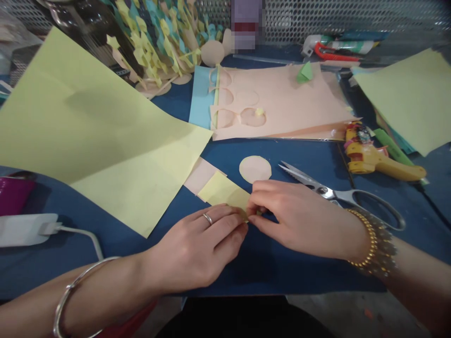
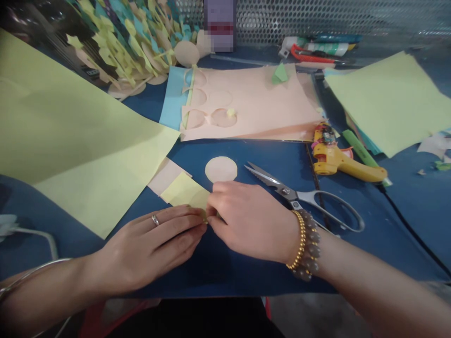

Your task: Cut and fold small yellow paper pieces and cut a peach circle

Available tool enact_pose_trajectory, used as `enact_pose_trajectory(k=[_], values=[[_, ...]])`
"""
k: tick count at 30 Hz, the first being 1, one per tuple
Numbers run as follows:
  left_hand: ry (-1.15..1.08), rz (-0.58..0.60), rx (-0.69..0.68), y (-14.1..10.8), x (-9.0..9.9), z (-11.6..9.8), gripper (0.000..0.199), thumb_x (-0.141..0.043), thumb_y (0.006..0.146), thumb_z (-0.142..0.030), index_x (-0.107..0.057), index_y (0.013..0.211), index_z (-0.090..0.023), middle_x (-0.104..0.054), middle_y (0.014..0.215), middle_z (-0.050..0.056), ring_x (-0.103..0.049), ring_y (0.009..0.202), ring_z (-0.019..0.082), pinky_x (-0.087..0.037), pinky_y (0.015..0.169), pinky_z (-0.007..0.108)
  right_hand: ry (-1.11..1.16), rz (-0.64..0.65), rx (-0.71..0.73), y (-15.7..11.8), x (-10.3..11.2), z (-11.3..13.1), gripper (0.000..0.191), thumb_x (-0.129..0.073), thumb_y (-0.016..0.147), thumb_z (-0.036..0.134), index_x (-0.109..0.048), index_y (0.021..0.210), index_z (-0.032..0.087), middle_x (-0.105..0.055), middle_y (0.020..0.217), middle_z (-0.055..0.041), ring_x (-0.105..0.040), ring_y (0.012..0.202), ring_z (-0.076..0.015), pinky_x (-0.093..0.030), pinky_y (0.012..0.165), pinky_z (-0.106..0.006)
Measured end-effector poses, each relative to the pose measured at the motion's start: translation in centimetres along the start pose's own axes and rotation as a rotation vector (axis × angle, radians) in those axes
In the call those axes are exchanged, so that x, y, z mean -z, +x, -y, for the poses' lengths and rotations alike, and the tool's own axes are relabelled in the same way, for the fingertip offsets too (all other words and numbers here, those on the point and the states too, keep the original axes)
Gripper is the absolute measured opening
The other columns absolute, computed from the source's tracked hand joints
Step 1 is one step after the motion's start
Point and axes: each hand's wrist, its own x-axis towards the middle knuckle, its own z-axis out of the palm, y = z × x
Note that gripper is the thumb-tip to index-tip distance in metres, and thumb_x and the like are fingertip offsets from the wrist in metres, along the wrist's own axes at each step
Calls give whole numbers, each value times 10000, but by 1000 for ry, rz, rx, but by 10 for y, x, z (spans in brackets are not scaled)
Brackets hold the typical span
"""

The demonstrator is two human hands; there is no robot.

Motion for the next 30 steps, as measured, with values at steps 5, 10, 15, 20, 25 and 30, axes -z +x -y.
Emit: enact_pose_trajectory(k=[5,10,15,20,25,30], values=[[1,-30,29,4,1,0,129,-608,831,-142,-686,918,-89,-712,951,80,-668,933,198,-578,853,314,27,-3,19,0,-1,-3,128,-509,882,207,-588,785,187,-563,826,-2,-540,765,-153,-388,667,-287],[-43,-24,72,5,0,-1,124,-604,824,-121,-674,924,-100,-703,949,65,-654,963,192,-578,839,308,73,13,81,0,3,-12,116,-510,904,210,-617,862,194,-572,867,2,-550,810,-148,-402,729,-290],[-105,-32,166,4,-2,-2,115,-599,826,-126,-660,923,-131,-685,971,57,-642,966,182,-574,780,298,36,35,102,-4,4,-13,98,-531,890,211,-626,876,191,-572,872,-11,-556,810,-167,-418,721,-304],[-140,8,276,8,-1,-4,163,-569,855,-173,-645,991,-124,-662,979,71,-630,927,179,-554,794,319,-4,15,136,-7,1,-11,114,-503,898,186,-608,856,172,-570,852,-21,-556,794,-171,-429,696,-302],[-162,14,279,13,1,-7,126,-537,870,-136,-648,930,-136,-657,975,67,-616,954,191,-539,811,331,-19,-24,164,-9,-1,-11,110,-509,898,188,-603,850,159,-570,847,-29,-553,781,-169,-434,694,-304],[-110,100,205,12,3,-1,160,-475,905,-130,-631,938,-120,-641,986,89,-601,986,203,-534,820,332,-30,-64,170,-10,-5,-9,79,-526,888,187,-594,854,163,-576,866,-28,-551,806,-170,-430,687,-300]])
